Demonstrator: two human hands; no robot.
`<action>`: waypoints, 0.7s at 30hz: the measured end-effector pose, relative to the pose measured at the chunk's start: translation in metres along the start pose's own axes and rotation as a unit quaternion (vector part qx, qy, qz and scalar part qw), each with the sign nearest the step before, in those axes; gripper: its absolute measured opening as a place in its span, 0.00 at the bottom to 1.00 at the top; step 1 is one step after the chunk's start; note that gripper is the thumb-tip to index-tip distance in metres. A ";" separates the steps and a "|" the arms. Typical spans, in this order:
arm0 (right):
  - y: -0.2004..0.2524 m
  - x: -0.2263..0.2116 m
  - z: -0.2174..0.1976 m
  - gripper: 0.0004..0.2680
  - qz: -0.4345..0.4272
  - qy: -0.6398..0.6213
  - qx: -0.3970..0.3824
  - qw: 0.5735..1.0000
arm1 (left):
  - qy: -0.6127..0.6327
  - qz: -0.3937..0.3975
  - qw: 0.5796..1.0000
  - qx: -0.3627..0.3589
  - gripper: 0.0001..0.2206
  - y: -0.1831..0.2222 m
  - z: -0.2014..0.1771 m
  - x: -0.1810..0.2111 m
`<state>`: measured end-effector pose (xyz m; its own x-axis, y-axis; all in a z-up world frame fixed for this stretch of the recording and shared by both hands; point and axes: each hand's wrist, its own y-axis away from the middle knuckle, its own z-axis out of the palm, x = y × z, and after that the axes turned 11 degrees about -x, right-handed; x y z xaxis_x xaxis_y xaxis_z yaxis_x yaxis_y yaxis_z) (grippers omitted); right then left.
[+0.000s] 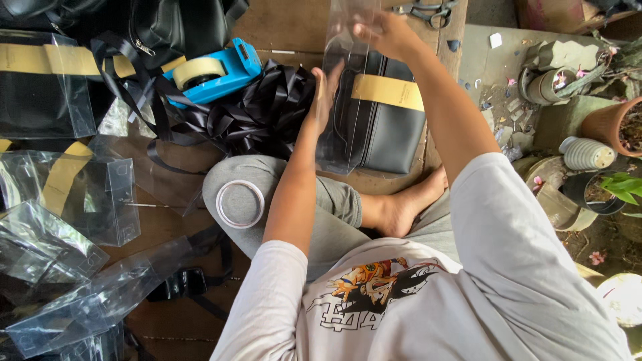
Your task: The person packages small black bags into clear plastic sleeves by hand, inserting each bag into a sleeve and folding the top down.
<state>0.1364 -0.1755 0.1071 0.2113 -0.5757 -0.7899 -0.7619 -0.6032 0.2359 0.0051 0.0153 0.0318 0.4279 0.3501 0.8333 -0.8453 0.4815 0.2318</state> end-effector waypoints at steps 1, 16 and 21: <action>-0.003 0.002 -0.001 0.28 0.080 0.047 -0.058 0.994 | 0.019 0.026 0.999 0.007 0.52 -0.008 -0.007 -0.011; 0.094 0.025 -0.060 0.33 0.247 -0.122 0.039 0.960 | -0.171 0.287 0.941 0.056 0.51 0.024 0.035 0.058; 0.114 0.037 -0.053 0.32 0.268 -0.200 0.058 0.940 | -0.499 0.390 0.769 0.084 0.62 0.036 0.069 0.072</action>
<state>0.0898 -0.2944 0.1345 -0.4528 -0.5114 -0.7304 -0.7600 -0.2070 0.6160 -0.0171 0.0023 0.1352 -0.6184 -0.3512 0.7030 -0.7857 0.2974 -0.5425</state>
